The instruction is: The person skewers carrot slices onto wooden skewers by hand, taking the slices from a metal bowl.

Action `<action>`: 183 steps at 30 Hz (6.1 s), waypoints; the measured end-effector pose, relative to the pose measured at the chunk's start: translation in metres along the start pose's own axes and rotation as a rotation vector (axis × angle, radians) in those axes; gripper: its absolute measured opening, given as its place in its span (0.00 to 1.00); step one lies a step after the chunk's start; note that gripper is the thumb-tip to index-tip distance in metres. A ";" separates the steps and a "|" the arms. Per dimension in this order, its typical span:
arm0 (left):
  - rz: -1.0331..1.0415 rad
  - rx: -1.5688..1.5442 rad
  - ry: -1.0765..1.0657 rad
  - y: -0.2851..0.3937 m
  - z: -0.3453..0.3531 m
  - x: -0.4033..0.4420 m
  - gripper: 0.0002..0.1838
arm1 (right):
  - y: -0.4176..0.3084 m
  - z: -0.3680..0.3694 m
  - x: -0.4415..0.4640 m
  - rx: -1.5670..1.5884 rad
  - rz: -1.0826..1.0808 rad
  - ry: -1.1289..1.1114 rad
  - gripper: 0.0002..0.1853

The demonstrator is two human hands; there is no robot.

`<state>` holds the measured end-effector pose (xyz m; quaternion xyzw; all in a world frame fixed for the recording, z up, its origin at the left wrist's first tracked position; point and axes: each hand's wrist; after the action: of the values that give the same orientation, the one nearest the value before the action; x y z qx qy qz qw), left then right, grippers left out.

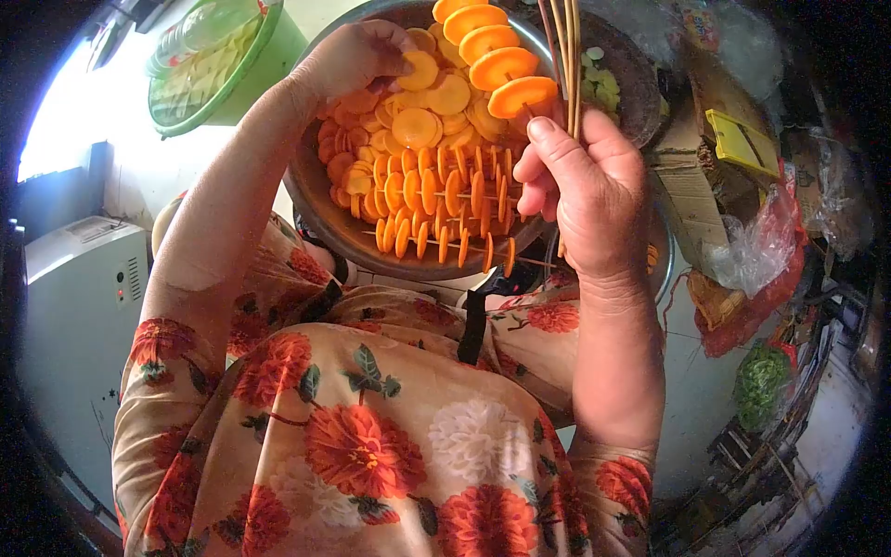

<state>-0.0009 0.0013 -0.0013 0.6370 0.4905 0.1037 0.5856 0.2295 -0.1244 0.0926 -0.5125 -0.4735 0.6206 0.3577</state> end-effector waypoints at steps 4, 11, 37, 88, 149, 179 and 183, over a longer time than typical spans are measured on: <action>0.006 -0.176 -0.003 -0.006 -0.001 -0.002 0.05 | 0.002 0.001 0.000 -0.019 0.014 -0.013 0.09; 0.022 -0.252 0.109 -0.010 -0.015 -0.004 0.04 | 0.000 0.002 0.002 -0.006 0.026 -0.009 0.09; 0.269 -1.022 0.233 0.028 -0.012 -0.026 0.09 | 0.004 0.005 0.002 -0.058 0.116 -0.125 0.08; -0.018 0.777 0.233 0.050 0.025 -0.018 0.16 | -0.008 -0.020 -0.002 -0.001 -0.059 0.105 0.10; 0.474 0.869 0.012 -0.013 0.027 0.032 0.11 | -0.007 -0.015 0.003 -0.035 -0.063 0.036 0.09; -0.062 0.373 0.124 0.000 -0.003 -0.026 0.12 | -0.005 0.012 0.019 -0.066 0.008 -0.111 0.10; 0.078 0.200 0.261 0.001 -0.011 -0.024 0.11 | -0.005 0.013 0.018 -0.059 0.015 -0.118 0.10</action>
<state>-0.0199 -0.0095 0.0129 0.6918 0.5453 0.1589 0.4460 0.2128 -0.1087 0.0923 -0.4889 -0.5080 0.6383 0.3090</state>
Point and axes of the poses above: each hand's wrist, its own x-axis towards the middle knuckle, its own z-axis out of the palm, y = z × x, and after that the axes turned 14 degrees about -y, right-handed
